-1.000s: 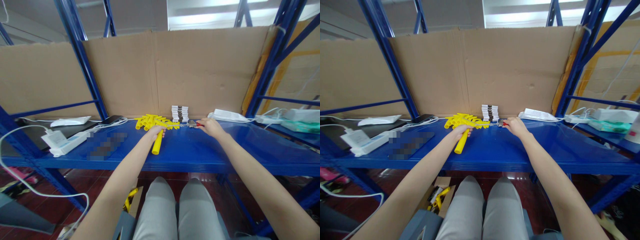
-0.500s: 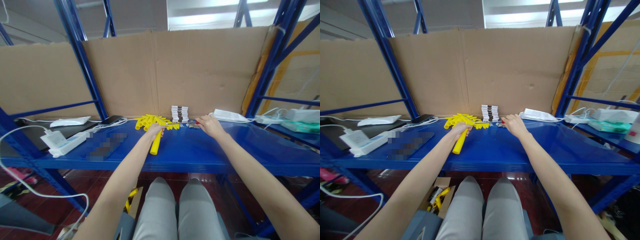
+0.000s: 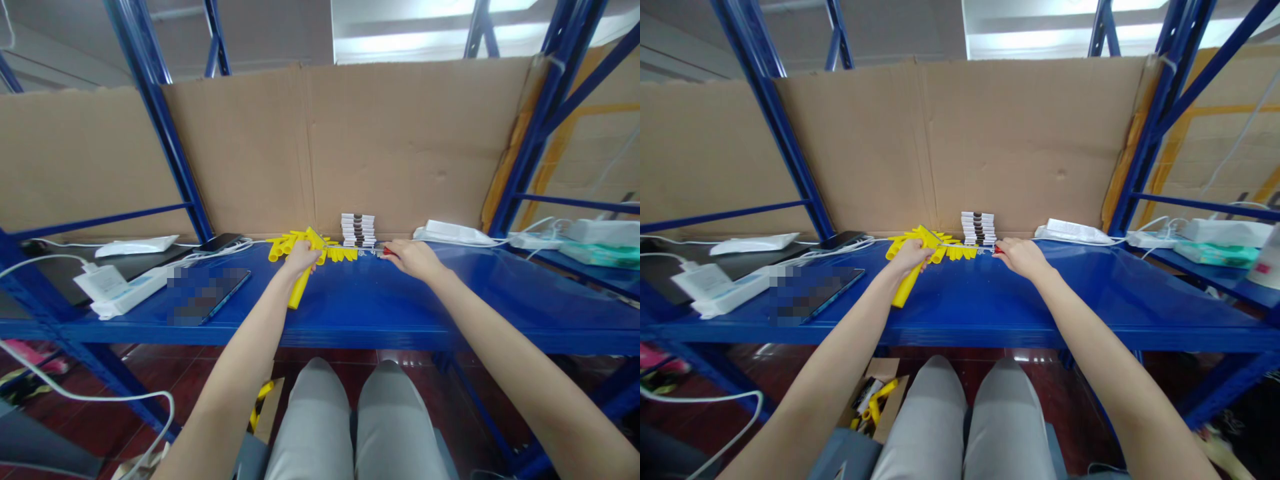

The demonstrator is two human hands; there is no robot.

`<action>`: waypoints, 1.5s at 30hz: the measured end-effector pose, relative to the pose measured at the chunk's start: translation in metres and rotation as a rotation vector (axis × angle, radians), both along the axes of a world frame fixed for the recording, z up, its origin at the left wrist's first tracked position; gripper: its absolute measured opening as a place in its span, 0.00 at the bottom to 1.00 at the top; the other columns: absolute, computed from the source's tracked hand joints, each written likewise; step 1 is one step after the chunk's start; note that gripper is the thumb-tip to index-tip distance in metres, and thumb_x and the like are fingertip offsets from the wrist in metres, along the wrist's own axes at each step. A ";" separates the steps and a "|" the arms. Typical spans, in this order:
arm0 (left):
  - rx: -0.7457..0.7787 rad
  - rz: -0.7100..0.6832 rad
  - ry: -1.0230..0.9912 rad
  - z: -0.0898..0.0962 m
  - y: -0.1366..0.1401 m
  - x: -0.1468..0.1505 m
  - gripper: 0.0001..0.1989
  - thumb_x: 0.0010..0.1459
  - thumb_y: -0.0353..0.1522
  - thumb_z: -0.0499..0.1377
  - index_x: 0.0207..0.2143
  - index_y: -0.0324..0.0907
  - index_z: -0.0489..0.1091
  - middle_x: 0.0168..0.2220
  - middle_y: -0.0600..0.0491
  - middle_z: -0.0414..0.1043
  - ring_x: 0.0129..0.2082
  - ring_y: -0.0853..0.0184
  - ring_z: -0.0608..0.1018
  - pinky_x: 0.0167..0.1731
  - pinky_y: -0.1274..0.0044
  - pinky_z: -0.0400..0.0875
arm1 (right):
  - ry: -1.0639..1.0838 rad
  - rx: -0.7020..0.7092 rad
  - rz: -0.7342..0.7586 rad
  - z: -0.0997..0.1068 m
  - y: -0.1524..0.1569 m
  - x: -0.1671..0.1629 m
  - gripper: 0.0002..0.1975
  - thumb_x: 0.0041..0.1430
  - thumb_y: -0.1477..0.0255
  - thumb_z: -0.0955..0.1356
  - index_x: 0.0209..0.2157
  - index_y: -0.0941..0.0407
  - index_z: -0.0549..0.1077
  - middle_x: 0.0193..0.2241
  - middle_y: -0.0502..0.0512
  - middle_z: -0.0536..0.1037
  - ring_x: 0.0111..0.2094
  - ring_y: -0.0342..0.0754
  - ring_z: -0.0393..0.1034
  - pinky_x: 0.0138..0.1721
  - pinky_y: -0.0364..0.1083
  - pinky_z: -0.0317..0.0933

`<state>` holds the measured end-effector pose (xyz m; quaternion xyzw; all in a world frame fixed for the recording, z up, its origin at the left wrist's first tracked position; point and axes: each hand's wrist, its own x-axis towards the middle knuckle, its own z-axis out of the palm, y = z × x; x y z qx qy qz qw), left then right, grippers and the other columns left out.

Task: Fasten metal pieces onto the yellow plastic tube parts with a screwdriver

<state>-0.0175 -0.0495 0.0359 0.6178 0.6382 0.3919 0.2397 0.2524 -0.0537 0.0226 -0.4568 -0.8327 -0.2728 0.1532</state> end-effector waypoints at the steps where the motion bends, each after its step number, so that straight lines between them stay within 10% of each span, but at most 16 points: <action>1: 0.002 0.004 0.045 0.001 0.000 0.000 0.08 0.55 0.23 0.54 0.25 0.40 0.64 0.12 0.62 0.59 0.12 0.74 0.66 0.16 0.83 0.60 | -0.005 -0.009 -0.011 0.000 -0.001 -0.001 0.18 0.68 0.65 0.58 0.47 0.59 0.73 0.41 0.63 0.79 0.40 0.53 0.73 0.37 0.46 0.60; 9: -0.008 -0.002 0.317 0.004 0.008 0.004 0.11 0.55 0.23 0.53 0.39 0.36 0.71 0.12 0.60 0.61 0.15 0.67 0.73 0.17 0.81 0.63 | 0.022 -0.072 -0.072 -0.003 -0.003 -0.006 0.19 0.68 0.66 0.58 0.50 0.60 0.72 0.44 0.65 0.78 0.44 0.54 0.73 0.39 0.47 0.62; 29: 0.033 0.004 0.196 0.005 0.006 -0.002 0.08 0.54 0.22 0.58 0.24 0.41 0.65 0.10 0.61 0.59 0.12 0.71 0.67 0.18 0.82 0.59 | 0.343 -0.390 0.068 -0.015 0.010 -0.007 0.13 0.63 0.64 0.63 0.32 0.57 0.75 0.27 0.55 0.79 0.28 0.49 0.72 0.30 0.44 0.57; 45: 0.024 -0.017 0.147 0.006 0.007 -0.003 0.11 0.54 0.22 0.56 0.21 0.42 0.62 0.11 0.61 0.59 0.12 0.72 0.66 0.17 0.82 0.58 | 0.204 -0.173 -0.045 -0.012 0.005 -0.005 0.06 0.62 0.66 0.65 0.34 0.54 0.69 0.32 0.56 0.79 0.32 0.51 0.73 0.29 0.44 0.54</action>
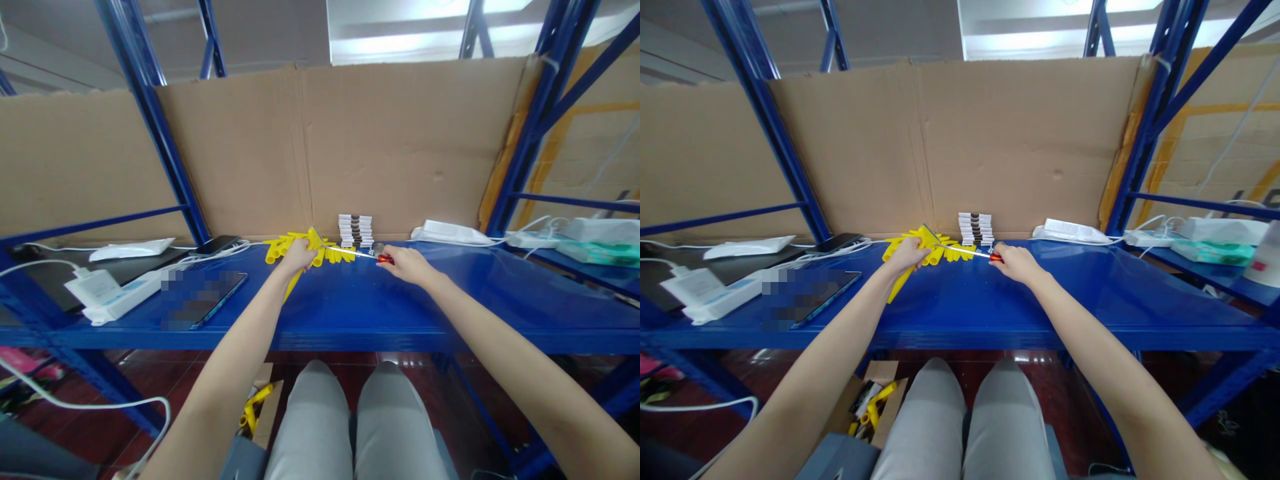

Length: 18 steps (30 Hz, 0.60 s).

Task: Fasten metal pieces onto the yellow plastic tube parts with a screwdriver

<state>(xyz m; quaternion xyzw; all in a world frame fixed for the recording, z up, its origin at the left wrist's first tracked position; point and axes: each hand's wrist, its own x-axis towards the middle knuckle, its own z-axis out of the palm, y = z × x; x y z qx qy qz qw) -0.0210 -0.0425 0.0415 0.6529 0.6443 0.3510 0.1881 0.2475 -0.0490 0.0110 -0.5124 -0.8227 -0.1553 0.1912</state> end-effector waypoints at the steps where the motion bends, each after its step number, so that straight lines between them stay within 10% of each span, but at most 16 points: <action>1: 0.004 0.010 0.005 0.001 -0.001 0.001 0.11 0.54 0.22 0.56 0.22 0.42 0.63 0.11 0.61 0.59 0.12 0.72 0.66 0.17 0.82 0.58 | -0.014 0.003 -0.010 0.001 -0.001 0.000 0.07 0.62 0.66 0.65 0.34 0.54 0.69 0.32 0.56 0.79 0.32 0.51 0.74 0.29 0.44 0.54; 18: 0.089 0.041 0.110 0.003 -0.002 -0.001 0.05 0.54 0.24 0.57 0.26 0.40 0.68 0.11 0.60 0.58 0.13 0.69 0.68 0.18 0.81 0.60 | -0.026 -0.109 -0.008 0.003 -0.005 -0.005 0.12 0.65 0.64 0.61 0.39 0.55 0.73 0.35 0.58 0.81 0.36 0.52 0.76 0.32 0.44 0.59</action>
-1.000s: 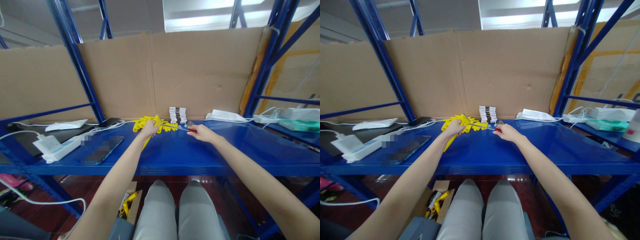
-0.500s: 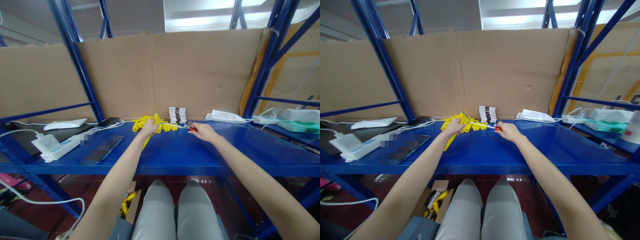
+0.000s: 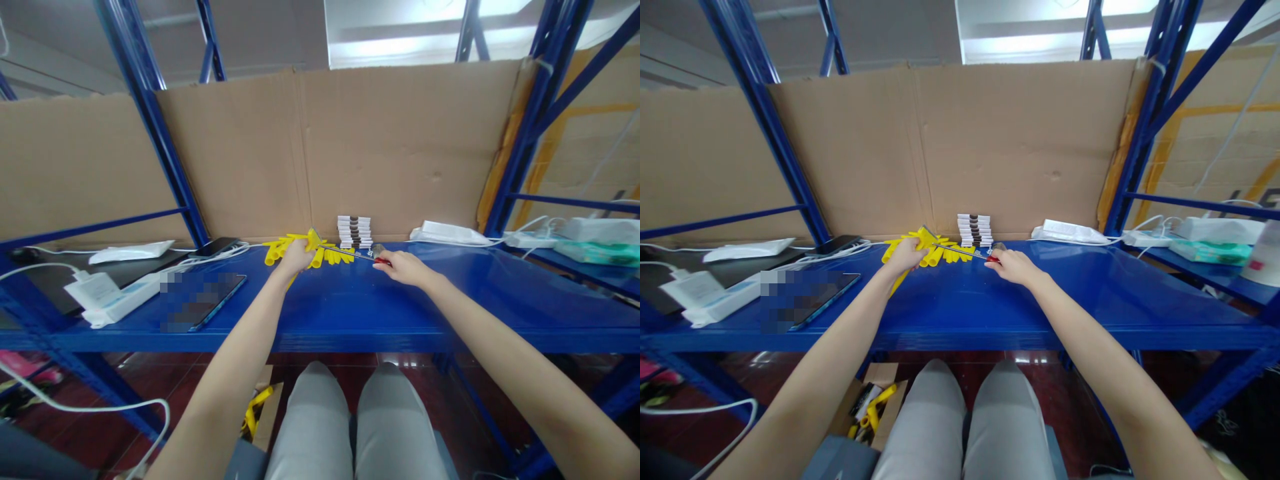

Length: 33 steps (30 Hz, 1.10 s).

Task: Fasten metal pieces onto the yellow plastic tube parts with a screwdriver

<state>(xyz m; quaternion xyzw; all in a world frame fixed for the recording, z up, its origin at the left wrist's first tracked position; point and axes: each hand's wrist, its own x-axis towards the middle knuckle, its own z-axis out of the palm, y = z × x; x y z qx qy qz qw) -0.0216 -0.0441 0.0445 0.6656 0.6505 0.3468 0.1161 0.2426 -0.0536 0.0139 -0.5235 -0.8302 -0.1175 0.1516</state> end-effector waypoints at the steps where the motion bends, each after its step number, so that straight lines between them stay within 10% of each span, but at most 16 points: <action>1: 0.003 -0.010 -0.007 -0.001 0.000 -0.001 0.05 0.54 0.25 0.57 0.27 0.39 0.68 0.11 0.61 0.58 0.13 0.69 0.68 0.18 0.81 0.59 | 0.000 0.005 -0.005 0.000 0.000 0.000 0.12 0.65 0.65 0.61 0.40 0.55 0.73 0.35 0.59 0.81 0.36 0.52 0.76 0.32 0.45 0.59; 26: 0.031 -0.068 -0.013 -0.003 -0.003 -0.015 0.05 0.55 0.26 0.56 0.27 0.39 0.66 0.12 0.61 0.60 0.11 0.73 0.66 0.15 0.82 0.58 | 0.403 -0.099 0.222 -0.015 0.015 0.003 0.11 0.53 0.64 0.68 0.27 0.54 0.64 0.26 0.53 0.76 0.25 0.46 0.68 0.27 0.43 0.58; 33: 0.045 -0.081 -0.103 -0.005 0.000 -0.020 0.01 0.56 0.27 0.57 0.30 0.37 0.67 0.13 0.61 0.60 0.11 0.71 0.66 0.14 0.81 0.59 | 0.619 -0.445 0.221 -0.017 0.010 -0.001 0.17 0.52 0.55 0.67 0.27 0.54 0.63 0.19 0.49 0.72 0.15 0.41 0.61 0.16 0.42 0.54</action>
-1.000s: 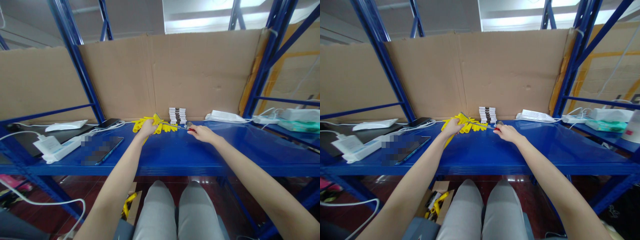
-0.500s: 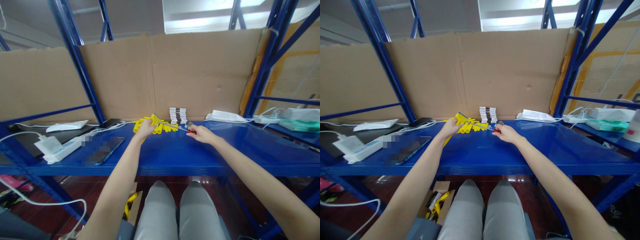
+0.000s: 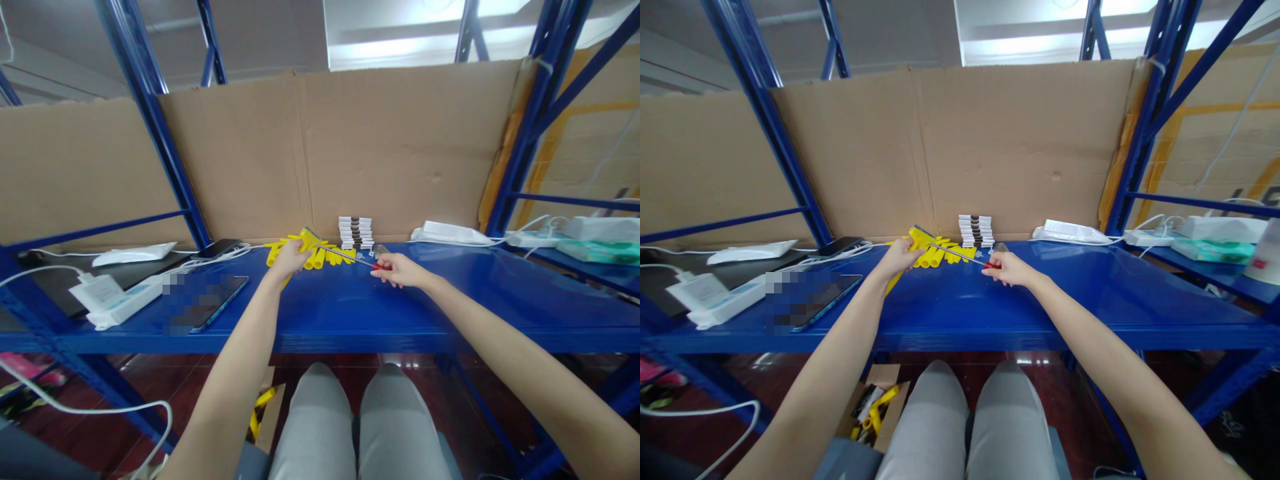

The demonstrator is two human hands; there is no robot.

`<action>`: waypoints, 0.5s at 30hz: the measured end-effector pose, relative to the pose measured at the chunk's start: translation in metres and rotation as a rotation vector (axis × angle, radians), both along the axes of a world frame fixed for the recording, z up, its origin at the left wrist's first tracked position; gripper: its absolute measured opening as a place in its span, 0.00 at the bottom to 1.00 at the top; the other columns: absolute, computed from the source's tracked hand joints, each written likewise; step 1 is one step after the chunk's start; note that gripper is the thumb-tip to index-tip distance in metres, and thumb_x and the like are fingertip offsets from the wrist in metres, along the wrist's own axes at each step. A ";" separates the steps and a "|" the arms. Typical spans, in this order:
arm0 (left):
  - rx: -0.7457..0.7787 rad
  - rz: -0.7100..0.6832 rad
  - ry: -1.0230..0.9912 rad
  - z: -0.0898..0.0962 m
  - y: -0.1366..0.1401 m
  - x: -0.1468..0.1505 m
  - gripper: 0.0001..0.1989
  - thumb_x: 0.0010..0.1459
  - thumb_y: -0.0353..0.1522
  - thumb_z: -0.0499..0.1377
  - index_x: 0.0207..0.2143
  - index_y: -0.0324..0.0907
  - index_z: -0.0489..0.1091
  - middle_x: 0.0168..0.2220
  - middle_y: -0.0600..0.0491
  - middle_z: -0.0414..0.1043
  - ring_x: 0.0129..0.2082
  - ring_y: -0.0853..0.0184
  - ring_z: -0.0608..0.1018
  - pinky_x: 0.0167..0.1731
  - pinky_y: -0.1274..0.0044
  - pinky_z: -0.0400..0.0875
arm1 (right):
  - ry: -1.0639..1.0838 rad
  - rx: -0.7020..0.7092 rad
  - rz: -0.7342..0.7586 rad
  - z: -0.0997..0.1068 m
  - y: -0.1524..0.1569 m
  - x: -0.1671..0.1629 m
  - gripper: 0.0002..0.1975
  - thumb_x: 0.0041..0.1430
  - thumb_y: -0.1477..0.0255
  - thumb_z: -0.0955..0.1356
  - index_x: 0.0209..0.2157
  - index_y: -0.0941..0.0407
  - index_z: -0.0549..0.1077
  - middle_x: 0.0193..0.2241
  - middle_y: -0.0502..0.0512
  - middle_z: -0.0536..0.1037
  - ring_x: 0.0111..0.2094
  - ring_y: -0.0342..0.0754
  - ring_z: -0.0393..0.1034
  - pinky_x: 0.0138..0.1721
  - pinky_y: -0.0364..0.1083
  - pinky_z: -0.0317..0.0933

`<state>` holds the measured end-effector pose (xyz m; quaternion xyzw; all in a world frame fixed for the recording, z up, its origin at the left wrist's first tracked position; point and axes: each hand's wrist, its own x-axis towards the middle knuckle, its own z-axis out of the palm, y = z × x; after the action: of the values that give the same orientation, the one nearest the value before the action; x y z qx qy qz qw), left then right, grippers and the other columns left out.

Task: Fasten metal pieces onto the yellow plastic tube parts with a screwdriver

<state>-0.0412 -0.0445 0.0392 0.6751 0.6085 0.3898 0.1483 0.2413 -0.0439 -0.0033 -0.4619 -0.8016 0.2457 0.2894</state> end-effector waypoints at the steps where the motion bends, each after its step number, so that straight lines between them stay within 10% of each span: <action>1: -0.002 -0.001 -0.010 0.000 0.000 0.000 0.01 0.56 0.27 0.57 0.31 0.37 0.67 0.13 0.61 0.60 0.11 0.71 0.67 0.14 0.81 0.59 | -0.011 -0.012 0.013 0.002 -0.002 -0.001 0.17 0.53 0.55 0.66 0.27 0.54 0.64 0.19 0.50 0.72 0.15 0.41 0.61 0.16 0.42 0.54; 15: 0.013 -0.003 -0.020 0.000 0.000 0.000 0.04 0.55 0.25 0.57 0.27 0.39 0.64 0.11 0.62 0.59 0.10 0.72 0.64 0.12 0.81 0.57 | -0.104 0.215 -0.056 0.000 0.001 -0.002 0.12 0.54 0.64 0.68 0.26 0.53 0.60 0.19 0.47 0.70 0.20 0.43 0.64 0.24 0.43 0.54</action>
<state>-0.0410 -0.0440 0.0389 0.6731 0.6034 0.4001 0.1506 0.2395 -0.0431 -0.0030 -0.4625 -0.8240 0.1262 0.3020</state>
